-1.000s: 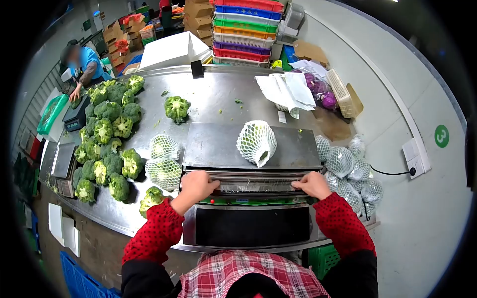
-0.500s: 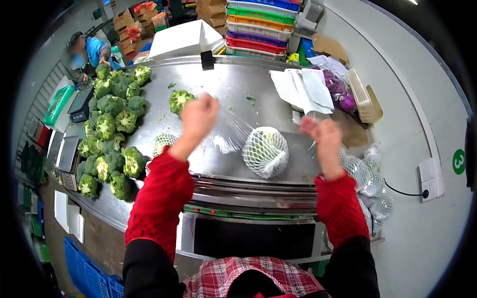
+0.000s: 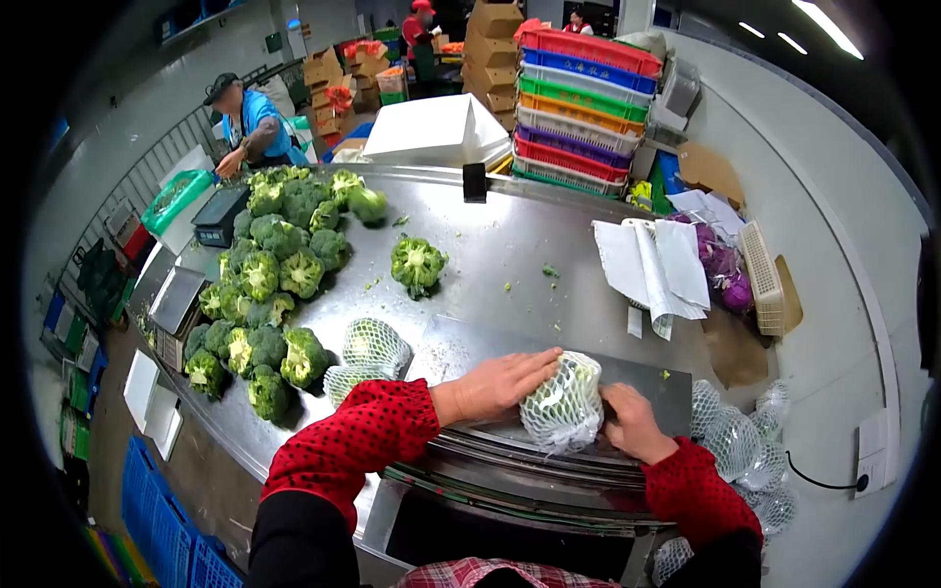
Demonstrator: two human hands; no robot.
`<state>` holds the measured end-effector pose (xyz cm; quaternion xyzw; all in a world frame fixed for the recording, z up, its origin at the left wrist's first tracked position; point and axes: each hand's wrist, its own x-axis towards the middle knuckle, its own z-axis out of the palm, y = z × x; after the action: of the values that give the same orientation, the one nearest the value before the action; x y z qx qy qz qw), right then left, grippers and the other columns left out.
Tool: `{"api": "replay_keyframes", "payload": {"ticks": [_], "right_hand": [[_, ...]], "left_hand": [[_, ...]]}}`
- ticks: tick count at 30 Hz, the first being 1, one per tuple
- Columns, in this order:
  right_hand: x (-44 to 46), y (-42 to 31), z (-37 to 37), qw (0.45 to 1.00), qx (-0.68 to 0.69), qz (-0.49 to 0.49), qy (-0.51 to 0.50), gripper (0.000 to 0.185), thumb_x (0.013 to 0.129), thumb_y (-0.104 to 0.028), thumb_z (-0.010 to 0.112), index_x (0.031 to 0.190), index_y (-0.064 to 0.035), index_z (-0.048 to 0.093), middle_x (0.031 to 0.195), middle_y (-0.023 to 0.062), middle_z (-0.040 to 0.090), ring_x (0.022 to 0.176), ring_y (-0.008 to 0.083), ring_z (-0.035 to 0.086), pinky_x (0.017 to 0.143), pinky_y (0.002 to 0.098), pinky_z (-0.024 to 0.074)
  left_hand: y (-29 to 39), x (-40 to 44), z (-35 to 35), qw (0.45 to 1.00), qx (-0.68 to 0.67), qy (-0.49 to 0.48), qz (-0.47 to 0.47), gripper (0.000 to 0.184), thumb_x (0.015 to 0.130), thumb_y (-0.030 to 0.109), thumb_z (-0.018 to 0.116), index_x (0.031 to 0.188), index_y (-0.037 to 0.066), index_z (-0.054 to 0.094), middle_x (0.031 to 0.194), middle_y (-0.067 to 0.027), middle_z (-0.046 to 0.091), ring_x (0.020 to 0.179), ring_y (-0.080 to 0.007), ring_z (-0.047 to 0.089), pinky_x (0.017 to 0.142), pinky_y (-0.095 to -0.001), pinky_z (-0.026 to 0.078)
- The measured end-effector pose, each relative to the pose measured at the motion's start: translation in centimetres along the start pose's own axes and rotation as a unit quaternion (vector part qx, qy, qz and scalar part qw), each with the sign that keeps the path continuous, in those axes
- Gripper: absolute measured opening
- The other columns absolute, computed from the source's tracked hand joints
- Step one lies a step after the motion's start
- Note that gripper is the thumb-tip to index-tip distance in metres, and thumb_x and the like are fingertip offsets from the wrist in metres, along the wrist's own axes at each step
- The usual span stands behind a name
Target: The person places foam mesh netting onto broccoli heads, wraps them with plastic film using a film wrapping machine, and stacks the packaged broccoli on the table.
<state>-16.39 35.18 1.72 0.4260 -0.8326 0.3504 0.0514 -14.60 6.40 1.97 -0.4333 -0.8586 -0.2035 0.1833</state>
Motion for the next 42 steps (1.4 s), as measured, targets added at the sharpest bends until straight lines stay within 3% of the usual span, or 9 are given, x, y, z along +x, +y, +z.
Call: {"api": "replay_keyframes", "payload": {"ticks": [11,16,17,19,22,29,33,37,42], "right_hand": [[-12.6,-17.0,0.3,0.846,0.388,0.307,-0.201,0.031,0.082,-0.015,0.074,0.105,0.0034,0.062,0.081,0.008,0.067,0.074,0.0078,0.061,0.066,0.0282,0.0495],[-19.7,-20.0,3.7,0.633,0.555,0.529,-0.106,0.026,0.097,-0.02,0.054,0.108,0.0026,0.062,0.097,0.0084,0.069,0.084,0.0155,0.065,0.074,0.0289,0.0524],[-18.4,-21.5,2.3,0.845,0.361,0.35,-0.183,0.026,0.097,-0.018,0.052,0.109,0.003,0.062,0.1,0.0103,0.069,0.088,0.0183,0.066,0.077,0.0294,0.0526],[-20.1,-23.2,3.3,0.786,0.453,0.411,-0.086,0.024,0.097,-0.012,0.049,0.109,0.0058,0.061,0.099,0.0144,0.069,0.088,0.0219,0.067,0.079,0.0317,0.0531],[-21.7,-25.1,4.7,0.742,0.494,0.453,0.021,0.026,0.099,-0.01,0.043,0.11,0.0075,0.059,0.096,0.018,0.068,0.086,0.0239,0.067,0.079,0.0326,0.0536],[-22.0,-23.8,6.7,0.776,0.306,0.507,0.218,0.028,0.102,-0.014,0.038,0.094,0.0052,0.057,0.072,0.0141,0.064,0.059,0.0161,0.06,0.057,0.0252,0.0477],[-27.4,-20.9,8.5,0.693,0.387,0.563,0.231,0.03,0.102,-0.023,0.043,0.076,-0.0097,0.05,0.055,-0.0001,0.046,0.041,0.0087,0.037,0.037,0.0254,0.0285],[-43.2,-8.6,17.3,0.852,0.185,0.396,0.287,0.037,0.092,-0.031,0.06,0.113,0.0003,0.057,0.097,0.0103,0.064,0.09,0.017,0.063,0.079,0.0286,0.0499],[-23.4,-19.3,10.7,0.924,0.057,0.346,0.153,0.028,0.093,-0.028,0.058,0.103,-0.0014,0.058,0.088,0.0099,0.062,0.079,0.0175,0.06,0.069,0.029,0.0466]], "left_hand": [[16.4,-8.9,-8.2,0.925,-0.329,-0.095,-0.162,0.068,0.056,0.044,0.083,0.103,-0.003,0.066,0.108,-0.0205,0.067,0.089,-0.035,0.067,0.075,-0.0384,0.056],[21.4,-18.9,-3.6,0.507,-0.669,-0.16,-0.519,0.033,0.085,0.018,0.07,0.107,-0.006,0.062,0.094,-0.0126,0.069,0.081,-0.0165,0.063,0.072,-0.0299,0.05],[21.9,-20.3,-3.5,0.436,-0.745,-0.074,-0.499,0.031,0.087,0.016,0.066,0.109,-0.006,0.061,0.095,-0.0144,0.069,0.082,-0.0184,0.064,0.072,-0.0299,0.051],[23.5,-21.0,-4.6,0.294,-0.817,0.085,-0.488,0.031,0.092,0.016,0.058,0.113,-0.007,0.058,0.1,-0.0202,0.067,0.086,-0.023,0.066,0.074,-0.0312,0.052],[27.0,-21.1,-4.9,0.52,-0.662,0.109,-0.529,0.025,0.097,0.019,0.055,0.107,-0.003,0.06,0.104,-0.0135,0.067,0.089,-0.0176,0.066,0.074,-0.0282,0.052],[26.2,-20.7,-3.1,0.578,-0.43,0.281,-0.635,0.033,0.101,0.02,0.047,0.074,0.002,0.054,0.063,-0.0001,0.055,0.058,-0.0088,0.051,0.055,-0.0253,0.042],[23.0,-17.9,4.8,0.923,0.11,0.044,-0.367,0.009,0.083,0.021,0.061,0.079,0.012,0.061,0.067,-0.0049,0.059,0.057,-0.0228,0.061,0.042,-0.036,0.046],[22.7,-13.5,10.2,0.967,0.011,0.138,-0.212,0.007,0.078,0.023,0.06,0.083,0.019,0.056,0.069,-0.0009,0.052,0.059,-0.0182,0.056,0.04,-0.0317,0.043],[27.8,-9.2,16.0,0.923,-0.269,0.117,-0.248,0.023,0.08,0.031,0.063,0.078,0.008,0.063,0.07,-0.0087,0.061,0.061,-0.0218,0.06,0.051,-0.0366,0.046]]}}
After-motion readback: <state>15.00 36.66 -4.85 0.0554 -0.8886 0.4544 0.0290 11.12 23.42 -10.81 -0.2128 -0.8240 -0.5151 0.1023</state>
